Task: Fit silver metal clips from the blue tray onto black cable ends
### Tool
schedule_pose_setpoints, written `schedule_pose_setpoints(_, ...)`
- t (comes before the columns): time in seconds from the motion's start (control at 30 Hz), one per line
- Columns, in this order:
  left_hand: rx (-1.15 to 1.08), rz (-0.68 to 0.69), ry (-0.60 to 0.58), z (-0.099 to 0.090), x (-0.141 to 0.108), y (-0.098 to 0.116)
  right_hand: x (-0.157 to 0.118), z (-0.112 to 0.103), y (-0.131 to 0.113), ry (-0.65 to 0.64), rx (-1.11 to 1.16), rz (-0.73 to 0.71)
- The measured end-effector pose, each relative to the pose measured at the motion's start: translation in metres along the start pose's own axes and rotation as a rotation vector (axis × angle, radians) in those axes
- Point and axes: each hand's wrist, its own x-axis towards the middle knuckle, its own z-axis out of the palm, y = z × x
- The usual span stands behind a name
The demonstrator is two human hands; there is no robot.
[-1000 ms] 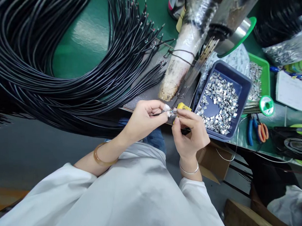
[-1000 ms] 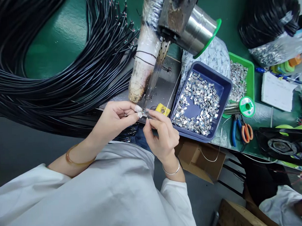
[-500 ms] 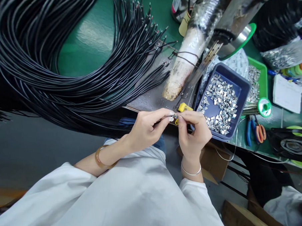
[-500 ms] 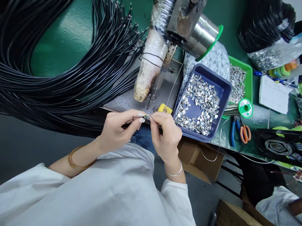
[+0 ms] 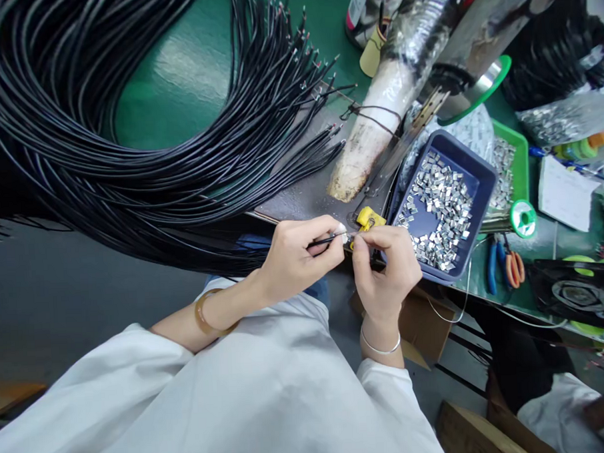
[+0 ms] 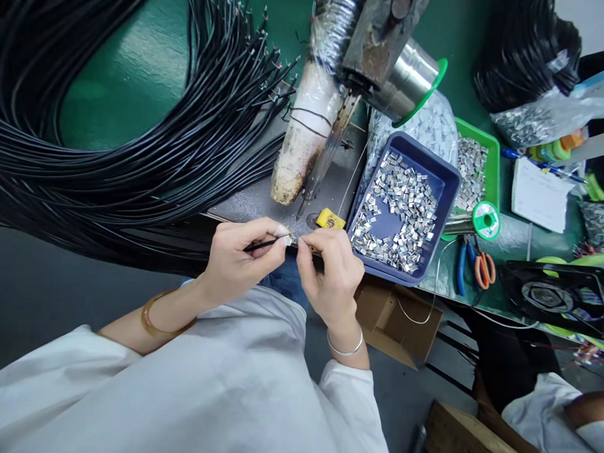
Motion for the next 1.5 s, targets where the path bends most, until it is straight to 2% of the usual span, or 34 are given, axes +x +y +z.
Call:
schedule_pose_setpoints(0.07, -0.017, -0.035, 0.017, 0.001, 0.001, 0.0, -0.001, 0.002, 0.001, 0.059, 0.029, 0.044)
schedule_pose_setpoints(0.17, -0.039, -0.091, 0.02, 0.002, 0.003, 0.001, -0.003, 0.006, 0.0, 0.062, 0.088, 0.118)
schedule_pose_setpoints(0.4, -0.099, -0.286, -0.031, 0.003, 0.01, 0.002, -0.003, 0.013, 0.0, 0.122, -0.052, -0.05)
schedule_pose_setpoints(0.53, -0.144, -0.331, -0.049, 0.003, 0.012, 0.0, -0.002, 0.015, 0.001, 0.134, -0.024, 0.005)
schedule_pose_setpoints(0.7, -0.121, -0.295, -0.028, 0.002, 0.015, -0.001, 0.002, 0.015, 0.002, 0.115, 0.004, 0.046)
schedule_pose_setpoints(0.9, -0.057, -0.102, -0.014, 0.0, 0.019, -0.001, 0.004, 0.013, -0.002, 0.134, -0.032, 0.017)
schedule_pose_setpoints(1.1, -0.07, -0.171, -0.064, -0.004, 0.016, -0.002, -0.002, 0.013, -0.001, 0.092, -0.047, -0.04)
schedule_pose_setpoints(1.27, -0.065, -0.21, -0.058, -0.002, 0.014, -0.003, -0.004, 0.013, 0.003, 0.074, -0.055, -0.045)
schedule_pose_setpoints(1.5, -0.014, -0.127, -0.004, 0.0, 0.017, -0.001, 0.002, 0.012, 0.002, 0.078, -0.053, -0.033)
